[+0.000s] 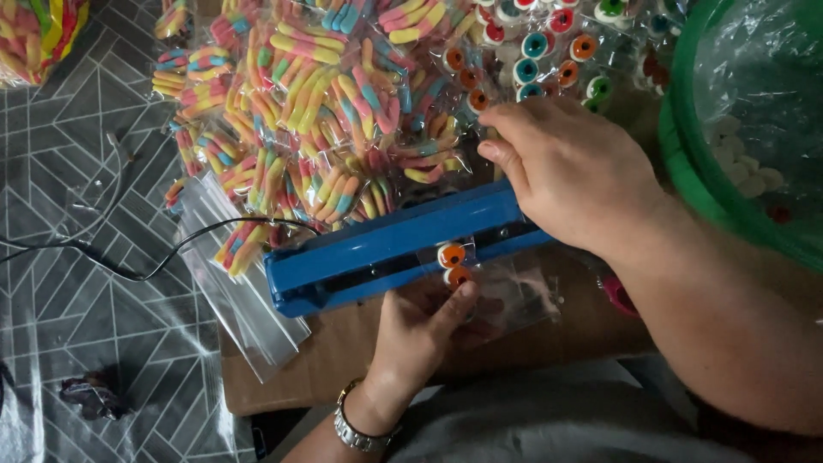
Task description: The person puts candy pieces into small plastic bags and uses a heat sealer to seal the openings.
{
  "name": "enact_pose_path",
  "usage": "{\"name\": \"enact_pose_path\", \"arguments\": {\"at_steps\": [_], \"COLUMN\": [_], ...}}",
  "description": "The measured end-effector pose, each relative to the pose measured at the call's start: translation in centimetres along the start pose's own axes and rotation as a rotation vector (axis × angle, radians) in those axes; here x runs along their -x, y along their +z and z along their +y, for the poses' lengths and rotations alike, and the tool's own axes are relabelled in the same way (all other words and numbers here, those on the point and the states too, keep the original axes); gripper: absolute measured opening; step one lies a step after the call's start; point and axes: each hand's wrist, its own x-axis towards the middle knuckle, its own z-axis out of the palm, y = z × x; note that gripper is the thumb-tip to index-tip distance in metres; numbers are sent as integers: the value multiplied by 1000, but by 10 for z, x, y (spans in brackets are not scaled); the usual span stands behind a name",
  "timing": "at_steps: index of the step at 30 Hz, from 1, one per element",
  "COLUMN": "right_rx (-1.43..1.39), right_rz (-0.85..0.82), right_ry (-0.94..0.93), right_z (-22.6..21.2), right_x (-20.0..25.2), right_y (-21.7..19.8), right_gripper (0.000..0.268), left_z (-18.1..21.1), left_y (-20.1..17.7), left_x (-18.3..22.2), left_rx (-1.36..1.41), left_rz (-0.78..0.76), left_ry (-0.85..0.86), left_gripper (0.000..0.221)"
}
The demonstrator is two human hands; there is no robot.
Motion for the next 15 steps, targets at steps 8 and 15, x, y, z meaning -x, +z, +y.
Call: {"name": "enact_pose_path", "arguments": {"at_steps": [8,15], "right_rx": [-81,-57], "right_rz": [-205,-291], "right_ry": [161,245], "right_z": [-2,-2], "right_x": [-3,-2], "right_y": [-2,-3], "right_gripper": [29,29], "left_z": [2,-4], "left_y": [-4,-5], "left_x": [1,-2], "left_rx": [-15,-4], "left_rz": [-73,-102], "left_ry": [-123,-114], "left_gripper": [40,41]}}
